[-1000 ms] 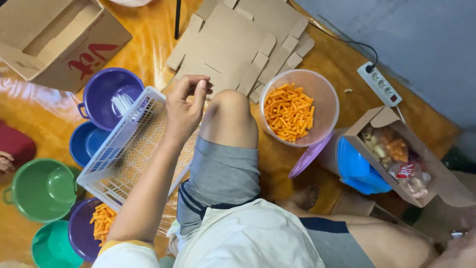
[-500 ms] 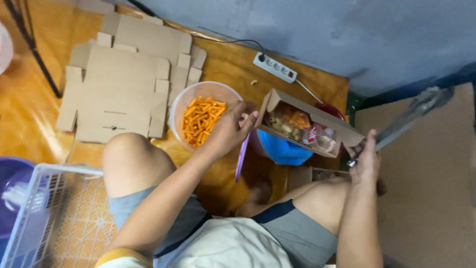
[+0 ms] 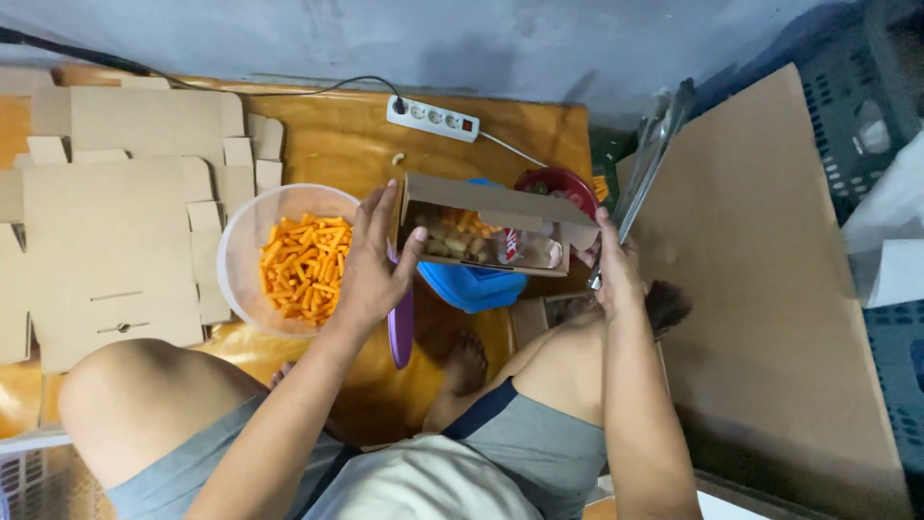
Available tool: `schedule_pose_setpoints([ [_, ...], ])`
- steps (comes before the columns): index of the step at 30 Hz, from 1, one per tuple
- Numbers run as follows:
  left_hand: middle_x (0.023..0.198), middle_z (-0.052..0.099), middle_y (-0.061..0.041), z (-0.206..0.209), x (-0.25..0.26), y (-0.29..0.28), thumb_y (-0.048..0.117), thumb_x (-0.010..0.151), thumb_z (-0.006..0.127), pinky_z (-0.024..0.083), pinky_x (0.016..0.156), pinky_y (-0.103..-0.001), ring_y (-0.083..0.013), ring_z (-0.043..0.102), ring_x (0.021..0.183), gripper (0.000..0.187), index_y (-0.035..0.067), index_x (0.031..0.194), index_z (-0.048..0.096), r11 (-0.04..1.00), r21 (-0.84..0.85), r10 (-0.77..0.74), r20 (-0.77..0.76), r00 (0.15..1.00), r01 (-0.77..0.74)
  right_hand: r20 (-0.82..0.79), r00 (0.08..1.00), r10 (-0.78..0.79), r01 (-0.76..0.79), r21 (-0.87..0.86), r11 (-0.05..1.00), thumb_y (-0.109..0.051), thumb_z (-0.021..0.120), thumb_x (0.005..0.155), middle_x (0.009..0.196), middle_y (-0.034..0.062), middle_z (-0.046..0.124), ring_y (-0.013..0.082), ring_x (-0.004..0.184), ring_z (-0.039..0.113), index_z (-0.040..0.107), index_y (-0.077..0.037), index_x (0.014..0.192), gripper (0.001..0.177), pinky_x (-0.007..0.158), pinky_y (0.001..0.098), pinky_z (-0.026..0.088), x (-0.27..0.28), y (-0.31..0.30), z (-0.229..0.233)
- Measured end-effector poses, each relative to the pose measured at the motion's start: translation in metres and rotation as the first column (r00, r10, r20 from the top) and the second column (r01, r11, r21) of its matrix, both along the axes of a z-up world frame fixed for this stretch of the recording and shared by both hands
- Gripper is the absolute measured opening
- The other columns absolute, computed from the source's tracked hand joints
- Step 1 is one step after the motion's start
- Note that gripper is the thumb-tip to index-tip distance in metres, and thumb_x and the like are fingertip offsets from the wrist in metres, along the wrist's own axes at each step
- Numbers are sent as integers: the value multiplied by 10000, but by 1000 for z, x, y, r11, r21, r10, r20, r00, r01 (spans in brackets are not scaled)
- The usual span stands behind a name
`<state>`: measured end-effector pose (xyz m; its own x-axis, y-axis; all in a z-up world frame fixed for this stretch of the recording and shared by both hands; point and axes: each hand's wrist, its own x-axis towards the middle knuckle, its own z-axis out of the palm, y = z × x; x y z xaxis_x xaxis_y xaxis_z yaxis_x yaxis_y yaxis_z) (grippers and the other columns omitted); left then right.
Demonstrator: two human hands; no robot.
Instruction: Packaging snacks by filling small bags using tongs and placing them into a cardboard box.
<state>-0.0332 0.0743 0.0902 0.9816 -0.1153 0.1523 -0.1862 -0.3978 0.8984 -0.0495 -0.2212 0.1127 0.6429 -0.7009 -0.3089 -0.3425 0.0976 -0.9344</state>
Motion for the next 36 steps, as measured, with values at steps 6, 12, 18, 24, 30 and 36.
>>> schedule_pose_setpoints([
  [6,1452,475,-224,-8,4,-9,352,1065,538,417,1118,-615,-498,477,1363,533,153,1553,454,1000,3,-21,-15,1000,21,-26,998,62,-62,-22,998,-503,903,788,813,37,526,169,773,626,655,-25,1050,599,760,391,684,11,-40,-47],
  [12,1426,518,-156,-32,2,-11,325,1067,557,472,1084,-550,-429,543,1334,432,169,1470,543,999,2,33,29,999,-33,-29,989,142,-143,-40,989,-402,923,806,1047,226,609,394,1090,661,657,21,1165,615,882,521,609,8,-66,-87],
  [18,1457,495,-175,-37,-4,-7,257,1018,605,488,1060,-578,-457,542,1318,411,110,1399,555,997,78,12,32,999,-14,-95,975,201,-209,-77,975,-310,922,795,1086,301,630,484,1103,664,667,49,1147,564,846,554,611,2,-57,-86],
  [24,1427,512,-253,-23,2,-17,347,907,756,285,1191,-597,-459,424,1449,466,62,1264,663,914,401,-125,413,902,-56,-143,953,267,-286,-136,948,-285,874,837,1046,322,627,462,1034,682,639,97,1103,521,810,531,619,2,-50,-81],
  [30,1320,656,-203,-43,14,-44,484,832,806,254,1194,-655,-387,548,1370,434,139,1094,783,892,451,-322,578,749,35,-138,957,255,-273,-128,953,-279,871,837,1047,318,627,445,1020,685,644,90,1097,505,811,517,625,4,-52,-86],
  [36,1177,678,-128,-56,18,-50,378,836,828,390,1113,-611,-359,616,1247,282,181,1032,780,872,488,-348,581,736,27,-127,955,267,-281,-110,953,-279,842,865,999,247,598,368,984,672,619,65,1060,454,805,494,631,1,-45,-71],
])
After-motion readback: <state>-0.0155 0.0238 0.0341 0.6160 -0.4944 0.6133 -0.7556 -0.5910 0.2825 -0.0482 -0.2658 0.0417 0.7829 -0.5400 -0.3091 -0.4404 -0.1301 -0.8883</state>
